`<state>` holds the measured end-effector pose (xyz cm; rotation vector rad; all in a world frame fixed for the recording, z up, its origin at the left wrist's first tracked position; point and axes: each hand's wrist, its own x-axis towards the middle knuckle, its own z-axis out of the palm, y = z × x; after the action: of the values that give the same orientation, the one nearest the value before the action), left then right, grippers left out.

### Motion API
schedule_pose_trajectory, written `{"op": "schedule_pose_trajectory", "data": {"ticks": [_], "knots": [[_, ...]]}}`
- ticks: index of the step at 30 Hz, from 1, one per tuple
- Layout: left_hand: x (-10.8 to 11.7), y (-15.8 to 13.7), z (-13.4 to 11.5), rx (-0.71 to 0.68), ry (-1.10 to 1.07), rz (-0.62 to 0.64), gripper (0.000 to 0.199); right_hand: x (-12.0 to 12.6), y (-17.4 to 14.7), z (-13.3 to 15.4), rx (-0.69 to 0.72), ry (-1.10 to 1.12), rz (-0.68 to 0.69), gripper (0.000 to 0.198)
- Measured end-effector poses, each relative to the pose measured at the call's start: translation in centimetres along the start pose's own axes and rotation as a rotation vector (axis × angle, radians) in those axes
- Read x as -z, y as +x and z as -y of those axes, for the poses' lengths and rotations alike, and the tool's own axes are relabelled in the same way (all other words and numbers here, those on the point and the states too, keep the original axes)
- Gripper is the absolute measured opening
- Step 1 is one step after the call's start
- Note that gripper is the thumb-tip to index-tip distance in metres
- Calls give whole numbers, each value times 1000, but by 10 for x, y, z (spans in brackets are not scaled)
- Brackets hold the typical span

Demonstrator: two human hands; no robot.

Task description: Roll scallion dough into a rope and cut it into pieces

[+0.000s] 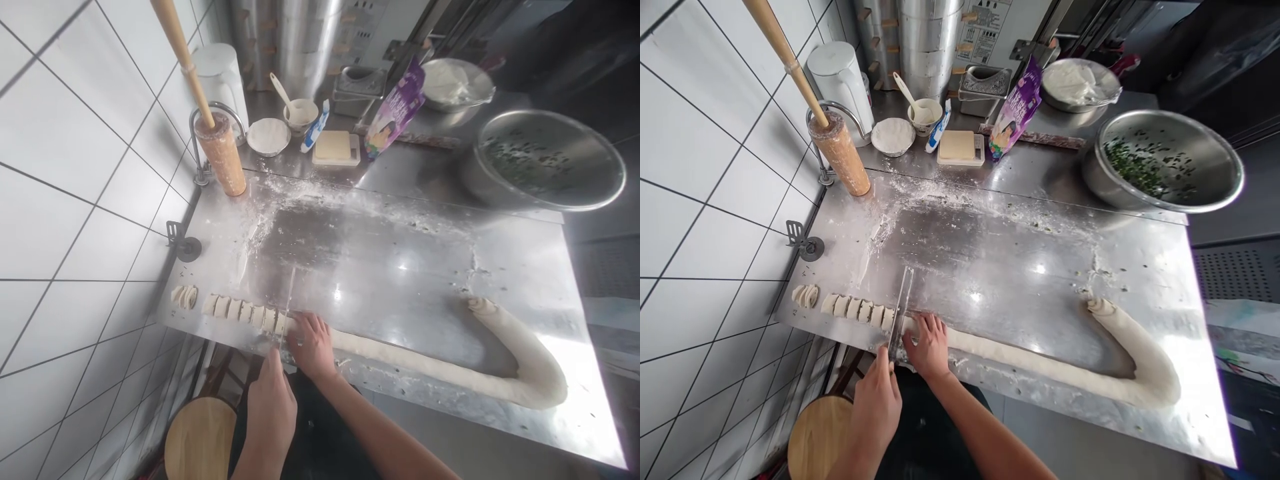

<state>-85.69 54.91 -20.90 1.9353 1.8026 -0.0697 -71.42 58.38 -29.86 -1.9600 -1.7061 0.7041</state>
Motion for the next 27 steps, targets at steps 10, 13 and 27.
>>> {"op": "schedule_pose_trajectory", "data": {"ticks": [10,13,27], "knots": [[-28,-1,-10,60,76,108,49,-10,-4,-4,-10,9,11,31],[-36,11,-13,53,70,80,48,-8,-7,-7,16,25,17,32],[-17,-24,-35,39,-22,129,47,11,-15,-30,15,19,-29,27]]}}
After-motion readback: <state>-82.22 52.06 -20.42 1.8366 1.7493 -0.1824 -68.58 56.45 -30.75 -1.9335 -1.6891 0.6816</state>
